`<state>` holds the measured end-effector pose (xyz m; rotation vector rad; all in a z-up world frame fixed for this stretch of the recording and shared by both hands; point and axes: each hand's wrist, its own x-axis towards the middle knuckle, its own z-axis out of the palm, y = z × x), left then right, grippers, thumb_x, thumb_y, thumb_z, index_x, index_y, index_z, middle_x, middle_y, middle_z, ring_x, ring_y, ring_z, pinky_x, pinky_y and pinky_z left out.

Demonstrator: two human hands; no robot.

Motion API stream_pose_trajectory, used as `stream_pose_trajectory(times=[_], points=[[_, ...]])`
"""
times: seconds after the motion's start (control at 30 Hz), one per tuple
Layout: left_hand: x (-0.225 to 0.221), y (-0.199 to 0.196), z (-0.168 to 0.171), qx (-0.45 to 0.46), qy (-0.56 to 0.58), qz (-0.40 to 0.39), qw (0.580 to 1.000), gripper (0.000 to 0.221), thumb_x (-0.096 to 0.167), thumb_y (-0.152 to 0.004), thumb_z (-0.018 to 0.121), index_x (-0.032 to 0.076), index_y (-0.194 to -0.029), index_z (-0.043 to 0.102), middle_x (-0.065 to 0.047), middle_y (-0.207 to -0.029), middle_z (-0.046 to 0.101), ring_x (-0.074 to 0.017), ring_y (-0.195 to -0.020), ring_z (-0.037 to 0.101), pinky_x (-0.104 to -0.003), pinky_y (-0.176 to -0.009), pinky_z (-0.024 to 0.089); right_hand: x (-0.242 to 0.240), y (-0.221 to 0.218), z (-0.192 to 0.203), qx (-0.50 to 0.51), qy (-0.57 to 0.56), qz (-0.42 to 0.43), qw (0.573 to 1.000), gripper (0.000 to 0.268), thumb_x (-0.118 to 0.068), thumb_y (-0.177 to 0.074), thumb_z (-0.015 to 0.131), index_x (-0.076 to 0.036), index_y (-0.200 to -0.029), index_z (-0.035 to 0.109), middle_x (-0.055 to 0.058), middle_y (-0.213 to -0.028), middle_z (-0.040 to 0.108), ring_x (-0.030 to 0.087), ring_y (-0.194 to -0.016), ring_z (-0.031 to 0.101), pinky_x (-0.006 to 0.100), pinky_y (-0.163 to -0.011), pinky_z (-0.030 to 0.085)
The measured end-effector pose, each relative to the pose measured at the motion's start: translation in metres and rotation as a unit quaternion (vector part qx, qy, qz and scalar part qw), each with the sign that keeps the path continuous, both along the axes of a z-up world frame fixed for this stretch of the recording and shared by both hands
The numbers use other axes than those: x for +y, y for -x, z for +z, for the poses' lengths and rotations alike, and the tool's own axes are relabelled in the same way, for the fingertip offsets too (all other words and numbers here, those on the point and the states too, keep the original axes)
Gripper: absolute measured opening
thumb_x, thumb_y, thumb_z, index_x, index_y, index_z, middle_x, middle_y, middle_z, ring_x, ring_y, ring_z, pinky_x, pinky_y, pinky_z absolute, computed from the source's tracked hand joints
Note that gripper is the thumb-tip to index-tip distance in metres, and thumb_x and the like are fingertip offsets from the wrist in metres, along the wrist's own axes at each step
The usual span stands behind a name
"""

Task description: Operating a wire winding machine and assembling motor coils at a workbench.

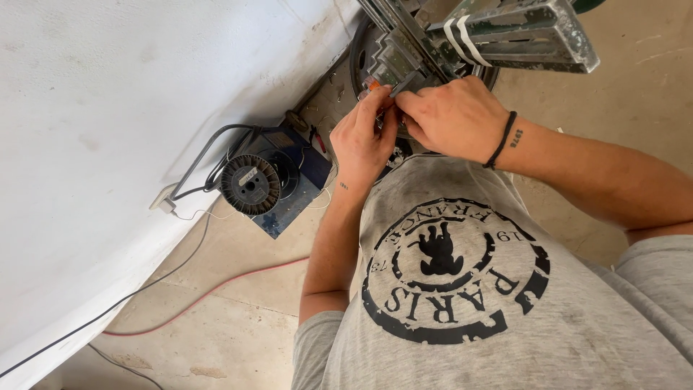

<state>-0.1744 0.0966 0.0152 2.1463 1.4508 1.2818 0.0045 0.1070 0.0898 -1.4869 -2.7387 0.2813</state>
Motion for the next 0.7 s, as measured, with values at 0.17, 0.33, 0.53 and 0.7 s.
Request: stream_pose_trajectory(times=[0.17,0.33,0.53,0.7], points=[[0.001,-0.005,0.004,-0.033,0.015,-0.018,0.999,0.04,0.002,-0.088,0.073,0.021,-0.123,0.065,0.002,-0.094,0.074,-0.0238,-0.082,0.076,-0.037,-0.07,0.062,-0.003,0.003,0.022,-0.005,0.033,0.013,0.999,0.027,-0.037,-0.097,0.055,-0.014,-0.103,0.068,0.003,-0.073,0.073,0.024,-0.069,0.075,0.04,-0.057,0.059],[0.0,-0.003,-0.005,-0.032,0.028,-0.02,0.999,0.038,0.003,-0.086,0.075,0.022,-0.118,0.068,0.004,-0.094,0.075,-0.0225,-0.083,0.076,-0.035,-0.071,0.061,-0.006,-0.003,0.017,-0.002,0.021,0.037,0.999,0.027,-0.036,-0.101,0.052,-0.013,-0.098,0.068,0.003,-0.073,0.073,0.023,-0.069,0.075,0.038,-0.056,0.058],[0.002,-0.004,0.0,-0.039,0.035,-0.029,0.998,0.033,0.003,-0.088,0.074,0.023,-0.115,0.069,0.004,-0.096,0.074,-0.023,-0.083,0.076,-0.035,-0.071,0.061,-0.014,-0.004,0.014,-0.018,-0.026,0.051,0.998,0.029,-0.037,-0.102,0.052,-0.014,-0.099,0.069,0.002,-0.076,0.074,0.019,-0.072,0.075,0.034,-0.057,0.058],[0.003,-0.001,0.003,0.025,0.004,-0.023,0.999,0.029,0.006,-0.087,0.074,0.026,-0.109,0.072,0.009,-0.098,0.07,-0.0198,-0.08,0.074,-0.034,-0.07,0.061,-0.015,-0.004,0.0,-0.017,-0.061,0.049,0.997,0.032,-0.041,-0.1,0.054,-0.014,-0.103,0.07,0.002,-0.078,0.073,0.019,-0.074,0.074,0.034,-0.057,0.058]])
